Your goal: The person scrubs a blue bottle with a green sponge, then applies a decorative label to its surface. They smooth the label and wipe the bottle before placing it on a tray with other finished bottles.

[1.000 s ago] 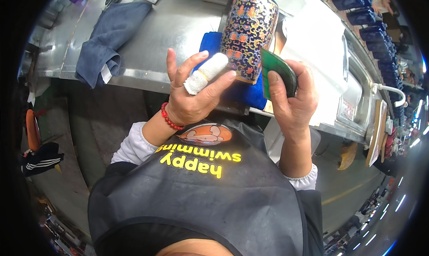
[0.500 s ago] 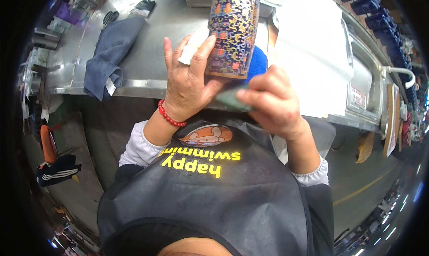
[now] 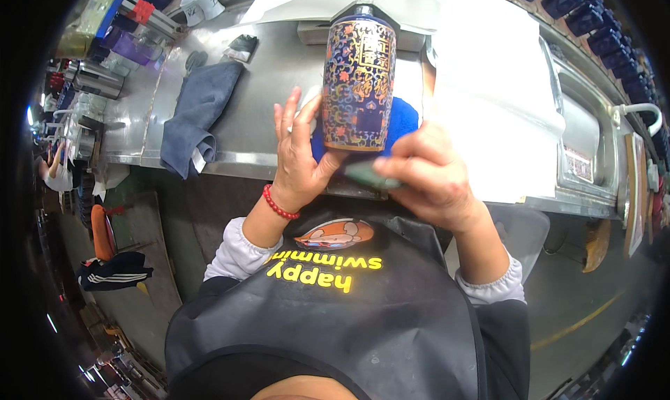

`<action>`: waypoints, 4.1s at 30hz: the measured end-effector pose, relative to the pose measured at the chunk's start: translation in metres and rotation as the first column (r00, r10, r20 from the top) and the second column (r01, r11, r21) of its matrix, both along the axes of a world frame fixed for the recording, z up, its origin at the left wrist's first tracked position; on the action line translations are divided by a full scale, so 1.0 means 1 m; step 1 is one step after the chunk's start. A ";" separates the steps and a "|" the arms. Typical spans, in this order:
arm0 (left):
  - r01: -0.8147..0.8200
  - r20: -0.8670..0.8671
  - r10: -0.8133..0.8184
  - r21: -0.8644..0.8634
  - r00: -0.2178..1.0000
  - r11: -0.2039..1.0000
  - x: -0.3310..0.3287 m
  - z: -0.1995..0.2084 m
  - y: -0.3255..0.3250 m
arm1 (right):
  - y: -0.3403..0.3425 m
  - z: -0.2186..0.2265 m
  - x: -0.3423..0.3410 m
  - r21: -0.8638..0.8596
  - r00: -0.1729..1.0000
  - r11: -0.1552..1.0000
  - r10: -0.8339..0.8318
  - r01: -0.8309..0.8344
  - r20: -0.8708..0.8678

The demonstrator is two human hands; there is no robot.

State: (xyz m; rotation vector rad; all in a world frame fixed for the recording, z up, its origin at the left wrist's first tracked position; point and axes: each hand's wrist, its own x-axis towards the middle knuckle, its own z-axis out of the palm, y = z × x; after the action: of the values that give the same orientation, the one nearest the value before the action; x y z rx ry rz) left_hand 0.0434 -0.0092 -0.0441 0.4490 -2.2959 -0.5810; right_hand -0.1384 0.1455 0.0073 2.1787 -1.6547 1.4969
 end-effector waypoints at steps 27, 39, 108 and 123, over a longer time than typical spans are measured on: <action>0.052 -0.046 -0.057 -0.104 0.997 0.993 -0.001 -0.001 -0.002 | -0.021 0.044 -0.009 0.069 0.976 0.996 0.077 -0.064 -0.204; 0.017 -0.021 -0.018 -0.068 1.000 0.998 -0.001 0.016 0.010 | -0.121 0.079 -0.045 0.488 0.995 0.872 -0.080 0.039 0.063; 0.145 0.025 -0.143 -0.233 0.989 0.962 0.003 0.028 0.007 | -0.014 -0.010 0.007 0.293 0.774 0.945 -0.294 0.147 0.561; 0.018 0.154 -0.010 -0.050 0.988 0.999 -0.011 0.014 -0.008 | -0.080 0.042 -0.047 0.109 0.908 0.904 -0.400 0.413 -0.128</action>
State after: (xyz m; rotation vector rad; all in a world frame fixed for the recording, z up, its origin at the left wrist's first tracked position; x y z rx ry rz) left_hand 0.0322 -0.0171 -0.0297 0.4671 -2.4564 -0.5090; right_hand -0.1854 0.0656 0.0496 1.7682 -2.0622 1.1703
